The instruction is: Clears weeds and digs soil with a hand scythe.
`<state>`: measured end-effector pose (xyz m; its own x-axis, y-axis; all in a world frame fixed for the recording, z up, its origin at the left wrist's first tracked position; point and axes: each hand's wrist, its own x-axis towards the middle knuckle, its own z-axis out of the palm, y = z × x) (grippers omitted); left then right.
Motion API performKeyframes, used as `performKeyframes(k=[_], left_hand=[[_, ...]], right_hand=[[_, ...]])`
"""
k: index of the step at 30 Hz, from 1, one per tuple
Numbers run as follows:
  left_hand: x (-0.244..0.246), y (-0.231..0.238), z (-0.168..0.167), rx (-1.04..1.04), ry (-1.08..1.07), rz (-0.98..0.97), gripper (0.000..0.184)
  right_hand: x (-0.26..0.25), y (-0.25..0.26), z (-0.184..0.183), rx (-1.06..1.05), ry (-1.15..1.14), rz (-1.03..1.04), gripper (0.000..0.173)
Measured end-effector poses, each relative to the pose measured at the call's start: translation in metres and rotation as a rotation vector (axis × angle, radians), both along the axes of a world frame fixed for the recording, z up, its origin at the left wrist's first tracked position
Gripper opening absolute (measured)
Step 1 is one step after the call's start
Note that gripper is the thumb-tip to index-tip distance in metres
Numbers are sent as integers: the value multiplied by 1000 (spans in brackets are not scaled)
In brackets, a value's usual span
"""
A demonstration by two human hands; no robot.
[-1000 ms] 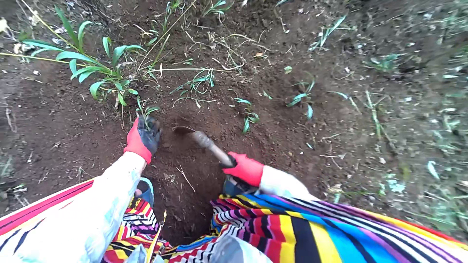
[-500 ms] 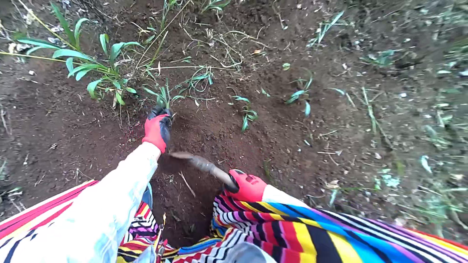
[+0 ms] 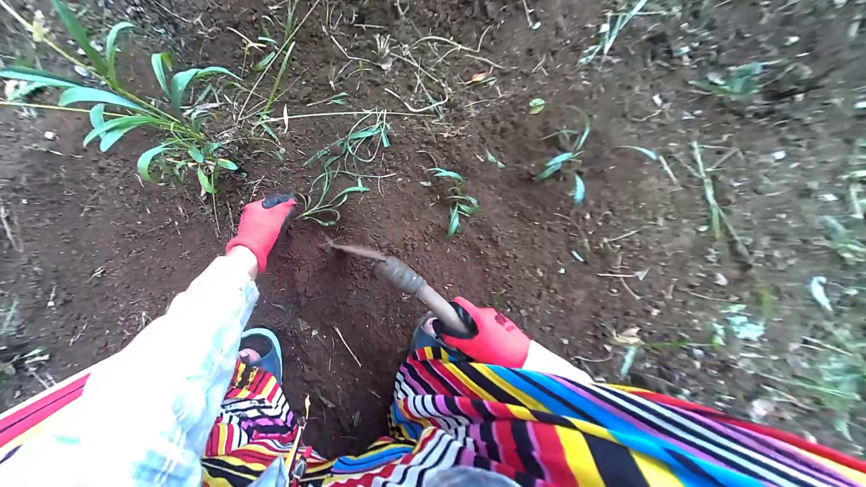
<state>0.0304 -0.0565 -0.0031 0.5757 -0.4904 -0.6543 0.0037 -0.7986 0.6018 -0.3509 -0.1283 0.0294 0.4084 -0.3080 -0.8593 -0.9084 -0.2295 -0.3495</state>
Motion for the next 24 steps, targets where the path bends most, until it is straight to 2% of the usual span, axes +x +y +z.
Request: performKeyframes(k=[2, 3, 7, 10, 12, 13, 15, 17, 19, 20, 21, 22, 24], left_hand=[[6, -6, 2, 104, 94, -64, 38], [6, -10, 5, 145, 60, -114, 39], [-7, -18, 19, 175, -381, -448, 32], [-21, -22, -4, 207, -635, -756, 54], [-22, -29, -21, 259, -696, -847, 57], [-20, -32, -26, 252, -687, -815, 51], [-17, -37, -22, 191, -566, -595, 31], [-11, -34, -16, 46, -389, -259, 28], [-9, -22, -17, -150, -236, 89, 27], [-10, -14, -16, -225, -152, 255, 27], [-11, -5, -16, -280, -79, 404, 25], [-12, 4, -19, -323, -26, 523, 24], [-17, 21, -27, -357, 16, 660, 28]], right_hand=[[0, -3, 4, -26, -9, -44, 59], [0, -4, 8, -39, -24, -74, 58], [-3, -3, 7, -3, -56, -179, 56], [-2, 1, 3, 14, -75, -247, 56], [2, 0, 2, 20, -99, -255, 56], [4, -2, 6, 17, -127, -254, 56], [6, -4, 13, -60, -287, -282, 54], [7, 4, 5, -169, -606, -441, 43], [21, 11, -8, -186, -845, -590, 34], [30, 16, -16, -177, -829, -624, 31], [43, 21, -21, -190, -722, -614, 27], [55, 24, -20, -200, -528, -530, 30], [73, 13, -9, -24, -60, -188, 62]])
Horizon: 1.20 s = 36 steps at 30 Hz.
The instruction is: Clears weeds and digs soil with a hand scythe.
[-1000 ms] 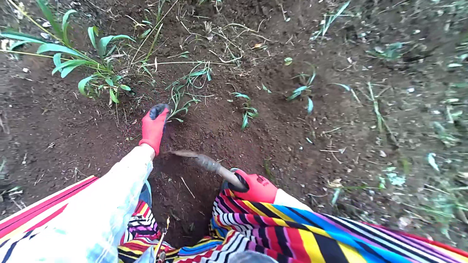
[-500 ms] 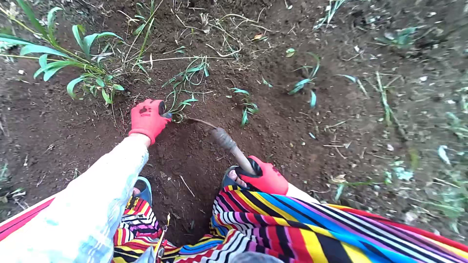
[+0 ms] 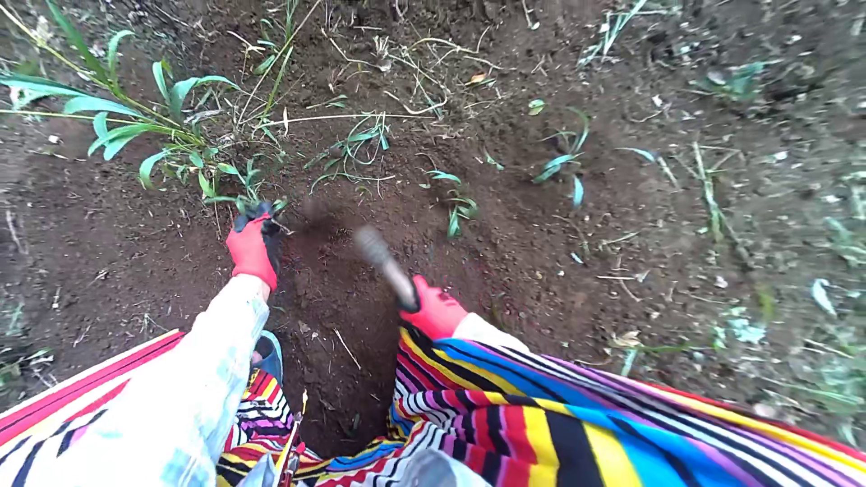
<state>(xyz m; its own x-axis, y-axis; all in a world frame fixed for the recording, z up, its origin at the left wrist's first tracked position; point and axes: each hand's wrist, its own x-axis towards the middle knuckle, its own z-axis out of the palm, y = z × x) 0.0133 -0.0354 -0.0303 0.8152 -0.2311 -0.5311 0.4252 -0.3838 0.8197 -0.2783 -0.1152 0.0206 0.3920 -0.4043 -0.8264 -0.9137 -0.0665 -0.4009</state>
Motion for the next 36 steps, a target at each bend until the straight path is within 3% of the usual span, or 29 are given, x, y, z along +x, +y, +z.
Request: performKeyframes(k=[2, 4, 6, 8, 9, 11, 14, 17, 19, 22, 25, 29, 32, 34, 36], left_hand=[[-3, 10, -6, -17, 7, 25, 31], [-4, 17, -8, 1, -23, 27, 34], [-4, 18, 0, 42, -61, 27, 25], [-2, 18, 15, 68, -18, -20, 25], [-3, 18, 8, 51, -51, 24, 27], [-7, 16, -3, -1, -73, 71, 33], [-8, 9, 2, -8, -78, 87, 30], [-5, 11, 4, -11, -138, 71, 23], [-4, 11, 3, -6, -154, 83, 28], [-13, 5, 0, 19, -158, 78, 27], [-21, 6, -4, 46, -193, -22, 31], [-33, 0, -11, 92, -264, -208, 31], [-42, 11, -34, 212, -357, -428, 32], [-49, 17, -44, 290, -454, -554, 28], [-54, 20, -45, 348, -534, -635, 27]], right_hand=[[11, -19, 22, 175, 125, 146, 63], [0, -36, 46, 156, -32, 189, 53], [-13, -33, 52, -10, -237, 64, 47], [-10, -12, 27, -176, -317, -138, 50], [-7, -4, 11, -165, -224, -140, 55], [1, -9, 0, 48, 88, 56, 66], [-2, -33, 32, 138, 61, 213, 58], [-14, -25, 46, -97, -231, -16, 45], [-10, -2, 17, -151, -226, -174, 52], [-4, 1, -23, 84, 110, 127, 71], [3, -7, 7, 81, 191, 381, 59], [-22, -30, 18, 60, 146, 452, 62], [-47, -46, 28, 48, -21, 320, 61], [-52, -52, 33, 10, -197, 34, 54], [-43, -49, 26, 47, -490, -392, 34]])
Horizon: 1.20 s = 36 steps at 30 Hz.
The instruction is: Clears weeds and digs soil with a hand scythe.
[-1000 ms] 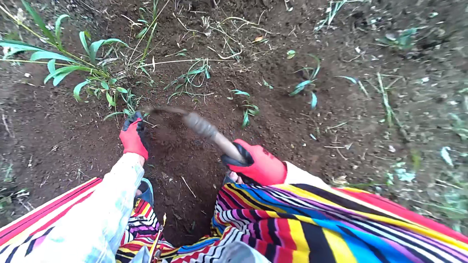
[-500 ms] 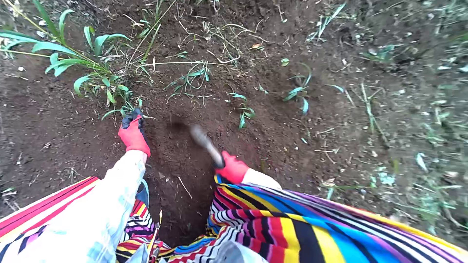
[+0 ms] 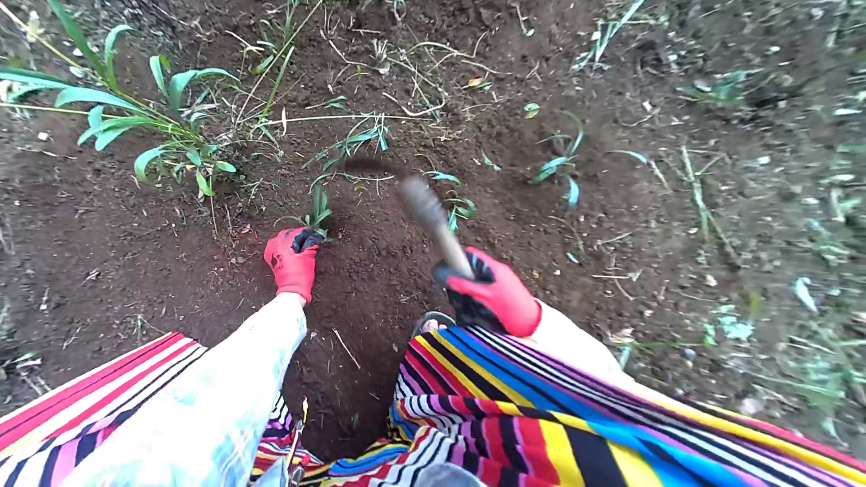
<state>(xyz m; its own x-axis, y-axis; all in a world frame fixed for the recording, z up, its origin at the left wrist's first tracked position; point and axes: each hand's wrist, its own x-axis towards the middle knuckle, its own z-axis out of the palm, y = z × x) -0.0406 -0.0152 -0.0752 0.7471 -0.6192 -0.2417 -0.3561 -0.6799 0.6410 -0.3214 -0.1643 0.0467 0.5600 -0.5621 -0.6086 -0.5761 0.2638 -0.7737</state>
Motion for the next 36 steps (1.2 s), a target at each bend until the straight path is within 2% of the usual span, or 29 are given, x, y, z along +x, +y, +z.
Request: performKeyframes(k=[2, 3, 4, 5, 6, 8, 9, 11, 13, 15, 16, 18, 19, 20, 21, 23, 24, 26, 27, 29, 30, 32, 33, 35, 36], left_hand=[[0, 0, -6, 22, -36, -11, 24], [0, 1, -9, 20, -43, -21, 24], [0, 3, -11, 13, -45, -31, 25], [-2, 7, -11, 9, -44, -43, 25], [-4, 10, -9, 16, -40, -57, 25], [-2, 8, -3, 52, -19, -47, 29], [-2, 7, 1, 109, 5, -33, 34], [-5, 13, 7, 216, 26, -69, 42], [-4, 19, -2, 130, -44, -134, 36], [-3, 19, -7, 89, -34, -113, 33], [-4, 19, -5, 81, -10, -85, 32], [-6, 15, 0, 91, 22, -34, 32], [-4, 11, 5, 131, 47, -5, 35], [-3, 7, 11, 203, 79, 19, 41], [-4, 8, 13, 293, 106, 22, 48], [-6, 16, 6, 337, 43, -60, 48], [-4, 16, -1, 268, 4, -82, 44], [-4, 17, -9, 98, -16, -80, 38], [-4, 17, -9, 73, -9, -74, 37], [-5, 14, -1, 101, 25, -43, 38], [-4, 11, 8, 183, 57, -36, 43], [-3, 18, 22, 367, 106, -77, 55], [-3, 30, 21, 341, 69, -123, 64], [0, 52, 15, 229, -40, -135, 96], [0, 66, 10, 225, -89, -118, 111]], right_hand=[[21, 10, -10, 186, -338, -395, 17], [31, 16, -18, 240, -437, -506, 20], [38, 23, -29, 256, -436, -541, 21], [37, 31, -44, 233, -336, -486, 18], [32, 36, -56, 201, -138, -330, 18], [27, 29, -60, 227, 195, 16, 41], [26, 22, -56, 226, 220, 52, 42], [28, 6, -40, 249, 95, -83, 33], [41, -3, -28, 306, -169, -348, 17], [57, 5, -35, 325, -312, -502, 22], [56, 17, -47, 310, -259, -476, 22], [42, 35, -62, 262, 20, -168, 33], [42, 35, -57, 250, 168, 8, 37], [42, 26, -51, 244, 249, 101, 40], [38, 15, -49, 231, 251, 112, 42], [33, 4, -40, 225, 114, -72, 33], [35, 3, -41, 250, -9, -230, 23], [44, 14, -48, 339, -136, -440, 21], [42, 24, -54, 323, -50, -394, 21], [33, 36, -58, 272, 239, -41, 36], [33, 32, -53, 256, 316, 79, 43], [25, 12, -48, 189, 280, 72, 50], [18, 5, -46, 167, 216, -28, 46], [16, -4, -42, 193, 2, -339, 24], [19, -2, -43, 261, -103, -467, 20]])
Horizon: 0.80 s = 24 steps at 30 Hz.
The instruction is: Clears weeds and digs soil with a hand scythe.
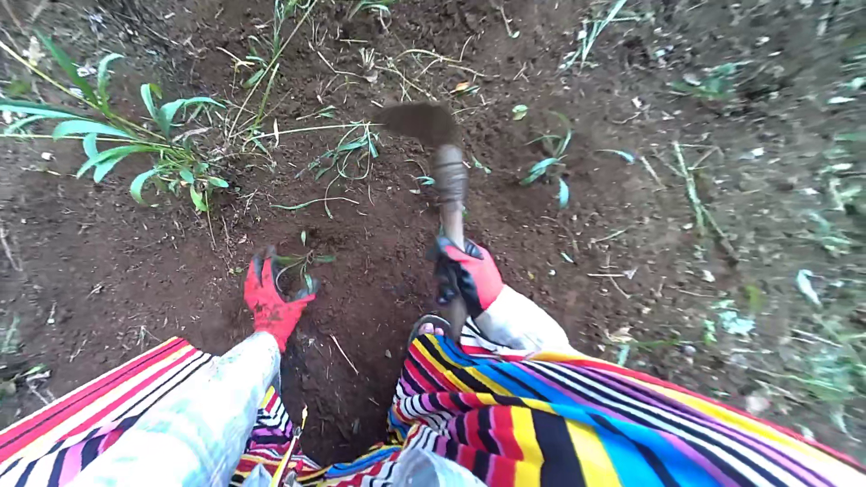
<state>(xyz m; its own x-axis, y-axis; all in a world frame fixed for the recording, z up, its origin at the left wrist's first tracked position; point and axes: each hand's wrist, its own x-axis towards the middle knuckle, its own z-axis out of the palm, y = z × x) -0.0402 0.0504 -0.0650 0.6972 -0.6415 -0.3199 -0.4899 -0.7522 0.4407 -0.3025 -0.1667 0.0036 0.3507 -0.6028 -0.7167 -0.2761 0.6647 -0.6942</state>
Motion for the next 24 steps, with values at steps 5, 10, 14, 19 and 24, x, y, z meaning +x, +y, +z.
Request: performKeyframes(k=[5, 10, 14, 19, 24], left_hand=[[-11, -8, 7, 236, 45, 73, 111], [-7, -50, 5, 158, 141, 172, 101], [-23, -19, 3, 83, 57, 87, 123], [-24, -11, 1, 133, 40, 24, 114], [36, -59, 38, 262, 42, -75, 110]], right_hand=[[-4, 37, -15, 154, 271, 394, 29], [-12, 12, -2, 78, 124, 147, 21], [-3, 36, -13, 179, 150, 151, 22], [-10, 26, 6, -17, 350, 556, 46], [-32, -11, 2, -402, 738, 619, 61]])
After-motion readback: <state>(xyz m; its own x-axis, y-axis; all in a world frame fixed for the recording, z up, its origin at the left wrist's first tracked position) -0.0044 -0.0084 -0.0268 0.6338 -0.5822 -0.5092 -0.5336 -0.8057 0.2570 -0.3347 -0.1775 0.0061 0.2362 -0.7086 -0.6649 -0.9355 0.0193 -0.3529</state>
